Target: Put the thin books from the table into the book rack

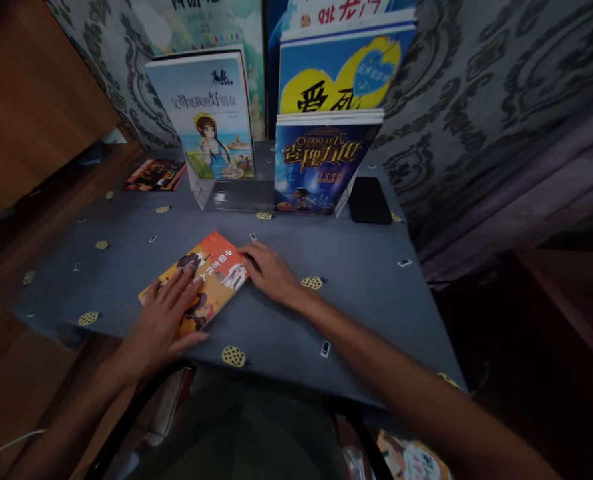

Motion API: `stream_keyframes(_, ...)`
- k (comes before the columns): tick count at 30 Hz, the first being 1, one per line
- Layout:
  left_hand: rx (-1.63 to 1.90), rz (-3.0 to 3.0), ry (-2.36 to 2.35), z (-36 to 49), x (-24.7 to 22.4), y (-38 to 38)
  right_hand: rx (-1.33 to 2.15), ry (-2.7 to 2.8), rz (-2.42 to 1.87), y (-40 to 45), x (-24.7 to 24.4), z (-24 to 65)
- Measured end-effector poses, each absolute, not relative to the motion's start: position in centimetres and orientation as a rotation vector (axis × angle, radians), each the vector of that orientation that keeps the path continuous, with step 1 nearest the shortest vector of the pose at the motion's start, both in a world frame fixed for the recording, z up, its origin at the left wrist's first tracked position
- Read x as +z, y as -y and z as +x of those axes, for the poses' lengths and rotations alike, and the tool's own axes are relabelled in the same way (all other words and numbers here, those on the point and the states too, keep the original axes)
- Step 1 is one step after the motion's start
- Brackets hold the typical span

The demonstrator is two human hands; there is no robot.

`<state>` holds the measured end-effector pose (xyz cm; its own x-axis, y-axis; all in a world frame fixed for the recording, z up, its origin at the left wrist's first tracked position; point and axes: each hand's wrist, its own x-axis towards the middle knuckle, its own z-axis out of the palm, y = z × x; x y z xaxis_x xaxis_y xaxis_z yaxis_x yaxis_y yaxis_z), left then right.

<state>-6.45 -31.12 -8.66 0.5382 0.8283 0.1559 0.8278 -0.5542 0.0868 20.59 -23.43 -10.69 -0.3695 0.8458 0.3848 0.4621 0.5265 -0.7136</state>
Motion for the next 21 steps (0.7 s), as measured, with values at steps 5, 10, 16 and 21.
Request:
stream_keyframes(5, 0.165, 2.878, -1.38, -6.5, -8.8, 33.1, 0.605, 2.048, -1.079, 24.9, -10.5, 20.0)
stream_keyframes(10, 0.185, 2.889, -1.338, -7.2, -8.8, 34.6, 0.602, 2.054, -1.133, 27.0, -10.3, 20.5)
stream_keyframes(16, 0.293, 2.76, -1.635, -9.1, -9.7, 36.0, 0.516, 2.099, -1.149, 29.9, -10.7, 21.7)
stream_keyframes(21, 0.319, 2.744, -1.579, -9.8, -8.4, 35.9, 0.337, 2.276, -1.112, 30.5, -8.8, 20.5)
